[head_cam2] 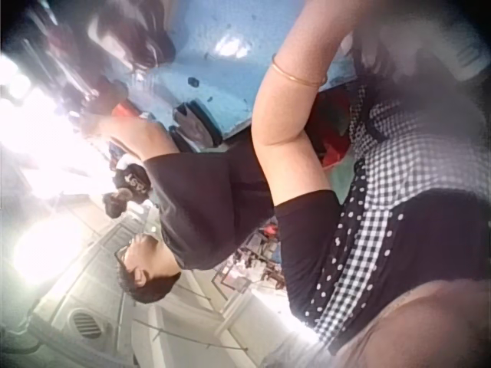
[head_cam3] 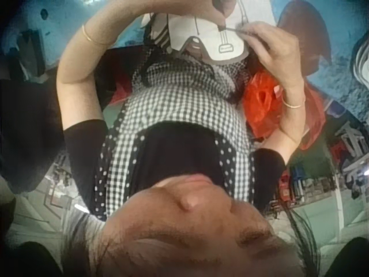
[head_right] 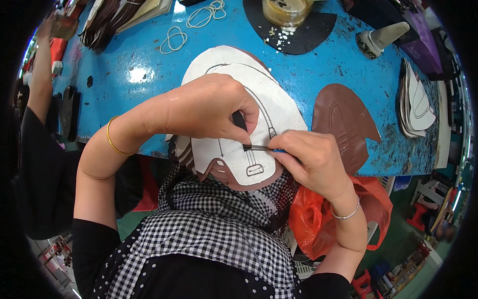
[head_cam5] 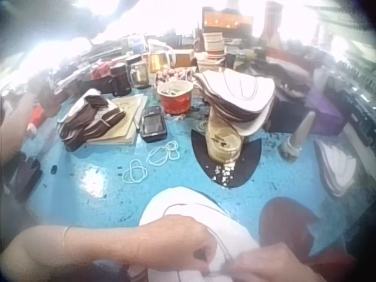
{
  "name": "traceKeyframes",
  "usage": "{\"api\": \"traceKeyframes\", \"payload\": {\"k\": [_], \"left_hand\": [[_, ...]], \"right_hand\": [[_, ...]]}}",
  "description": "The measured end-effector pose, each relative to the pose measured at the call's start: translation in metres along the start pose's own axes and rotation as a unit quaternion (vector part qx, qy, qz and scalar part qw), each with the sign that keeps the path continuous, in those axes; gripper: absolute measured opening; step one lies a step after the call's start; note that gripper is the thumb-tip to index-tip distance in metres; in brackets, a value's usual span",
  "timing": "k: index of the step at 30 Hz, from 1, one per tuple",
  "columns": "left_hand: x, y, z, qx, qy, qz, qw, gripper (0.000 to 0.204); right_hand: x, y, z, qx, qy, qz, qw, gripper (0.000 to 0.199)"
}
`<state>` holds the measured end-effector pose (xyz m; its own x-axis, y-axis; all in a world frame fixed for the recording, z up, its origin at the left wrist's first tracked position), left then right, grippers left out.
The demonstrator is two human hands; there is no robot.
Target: Applying glue to shoe upper components and attaching leather pieces to the tongue area.
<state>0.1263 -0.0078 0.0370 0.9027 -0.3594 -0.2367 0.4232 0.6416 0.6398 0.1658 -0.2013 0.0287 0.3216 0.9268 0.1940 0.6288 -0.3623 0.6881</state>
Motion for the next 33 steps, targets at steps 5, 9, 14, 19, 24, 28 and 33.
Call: {"api": "traceKeyframes", "payload": {"k": [5, 9, 14, 19, 24, 28, 33], "left_hand": [[0.0, -0.002, 0.003, 0.032, -0.021, 0.014, 0.999, 0.017], [-0.003, -0.002, 0.001, 0.055, -0.007, 0.042, 0.998, 0.02], [-0.012, 0.014, -0.006, 0.099, -0.012, 0.082, 0.992, 0.018], [-0.006, 0.013, -0.012, 0.09, 0.0, 0.048, 0.995, 0.012], [-0.007, 0.014, -0.012, 0.1, -0.023, 0.059, 0.993, 0.011], [-0.005, 0.014, -0.012, 0.11, -0.018, 0.045, 0.993, 0.013], [-0.008, 0.018, -0.012, 0.072, -0.018, 0.016, 0.997, 0.013]], "right_hand": [[0.006, 0.007, -0.001, -0.061, 0.031, -0.076, 0.995, 0.014], [0.014, 0.009, -0.002, -0.032, 0.049, -0.089, 0.994, 0.015], [0.017, 0.007, -0.003, -0.062, 0.041, -0.079, 0.994, 0.016], [0.029, 0.007, -0.008, -0.178, 0.059, -0.015, 0.982, 0.016], [0.027, 0.012, -0.006, -0.137, 0.081, -0.056, 0.986, 0.016], [0.03, 0.011, -0.011, -0.24, 0.076, -0.019, 0.968, 0.017], [0.033, 0.022, -0.009, -0.15, -0.035, -0.039, 0.987, 0.023]]}}
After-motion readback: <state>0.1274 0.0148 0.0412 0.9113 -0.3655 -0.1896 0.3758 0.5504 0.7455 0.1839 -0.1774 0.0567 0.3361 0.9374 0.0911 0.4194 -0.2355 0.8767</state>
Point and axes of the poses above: each hand's wrist, its own x-axis towards the middle knuckle, its own y-axis out of the back of the hand, z = x × y, the point moved 4 cm from there along x, towards the middle knuckle, and after that the axes turned 5 degrees about y, right-handed, at the moved point
